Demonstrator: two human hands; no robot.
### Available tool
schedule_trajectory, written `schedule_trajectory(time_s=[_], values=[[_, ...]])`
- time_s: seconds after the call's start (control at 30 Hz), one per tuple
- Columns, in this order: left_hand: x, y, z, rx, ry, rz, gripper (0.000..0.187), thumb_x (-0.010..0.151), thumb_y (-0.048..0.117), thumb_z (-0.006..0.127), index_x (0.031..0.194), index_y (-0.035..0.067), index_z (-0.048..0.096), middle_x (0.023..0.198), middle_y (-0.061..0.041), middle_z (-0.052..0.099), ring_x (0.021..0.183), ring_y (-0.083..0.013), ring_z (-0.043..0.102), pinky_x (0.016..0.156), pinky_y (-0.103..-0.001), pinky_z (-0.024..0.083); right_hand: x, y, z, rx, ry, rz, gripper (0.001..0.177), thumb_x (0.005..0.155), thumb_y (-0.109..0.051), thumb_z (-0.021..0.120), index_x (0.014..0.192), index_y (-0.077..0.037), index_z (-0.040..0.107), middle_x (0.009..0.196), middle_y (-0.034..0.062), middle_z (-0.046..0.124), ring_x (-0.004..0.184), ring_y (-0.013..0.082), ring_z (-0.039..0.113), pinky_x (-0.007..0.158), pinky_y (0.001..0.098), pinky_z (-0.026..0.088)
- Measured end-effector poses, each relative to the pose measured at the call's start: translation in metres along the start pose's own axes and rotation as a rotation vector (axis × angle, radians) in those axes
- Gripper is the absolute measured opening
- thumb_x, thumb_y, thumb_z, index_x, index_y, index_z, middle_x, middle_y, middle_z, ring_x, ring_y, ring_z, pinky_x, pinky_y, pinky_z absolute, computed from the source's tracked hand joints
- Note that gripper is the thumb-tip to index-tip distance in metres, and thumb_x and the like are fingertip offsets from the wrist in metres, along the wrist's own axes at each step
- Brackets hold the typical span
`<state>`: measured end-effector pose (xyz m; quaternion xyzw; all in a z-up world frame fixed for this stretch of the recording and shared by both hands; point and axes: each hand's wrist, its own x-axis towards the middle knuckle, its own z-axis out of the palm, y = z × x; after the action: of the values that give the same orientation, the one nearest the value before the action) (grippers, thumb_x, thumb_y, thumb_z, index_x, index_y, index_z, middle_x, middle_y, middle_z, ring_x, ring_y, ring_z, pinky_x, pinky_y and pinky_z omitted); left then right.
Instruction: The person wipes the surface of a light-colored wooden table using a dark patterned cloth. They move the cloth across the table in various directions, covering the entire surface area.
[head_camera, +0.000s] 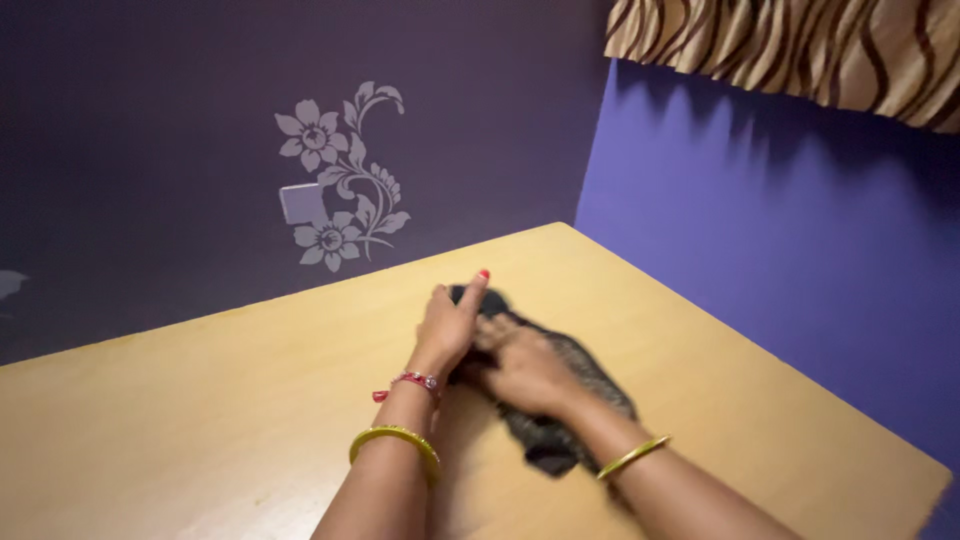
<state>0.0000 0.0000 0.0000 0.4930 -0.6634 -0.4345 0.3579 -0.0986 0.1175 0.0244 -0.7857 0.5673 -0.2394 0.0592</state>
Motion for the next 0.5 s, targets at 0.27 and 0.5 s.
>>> schedule_trajectory(time_s=[0.27, 0.5], values=[[-0.062, 0.04, 0.005, 0.45, -0.104, 0.176, 0.101, 0.089, 0.079, 0.036, 0.15, 0.0, 0.042, 0.159, -0.026, 0.035, 0.154, -0.0414, 0.02, 0.126, -0.055, 0.004, -0.051, -0.068, 0.023, 0.057, -0.043, -0.232, 0.058, 0.089, -0.033, 0.066, 0.14, -0.007, 0.059, 0.146, 0.0219, 0.056, 0.136, 0.0395, 0.047, 0.115, 0.0472, 0.032], [-0.099, 0.015, 0.033, 0.479, -0.045, 0.377, 0.093, 0.093, 0.073, 0.04, 0.15, -0.001, 0.041, 0.164, -0.023, 0.027, 0.153, -0.041, 0.017, 0.124, -0.053, 0.007, -0.067, 0.042, -0.016, -0.119, -0.009, 0.282, 0.055, 0.092, -0.04, 0.056, 0.142, -0.017, 0.059, 0.151, 0.0108, 0.054, 0.141, 0.0314, 0.047, 0.119, 0.0401, 0.036]])
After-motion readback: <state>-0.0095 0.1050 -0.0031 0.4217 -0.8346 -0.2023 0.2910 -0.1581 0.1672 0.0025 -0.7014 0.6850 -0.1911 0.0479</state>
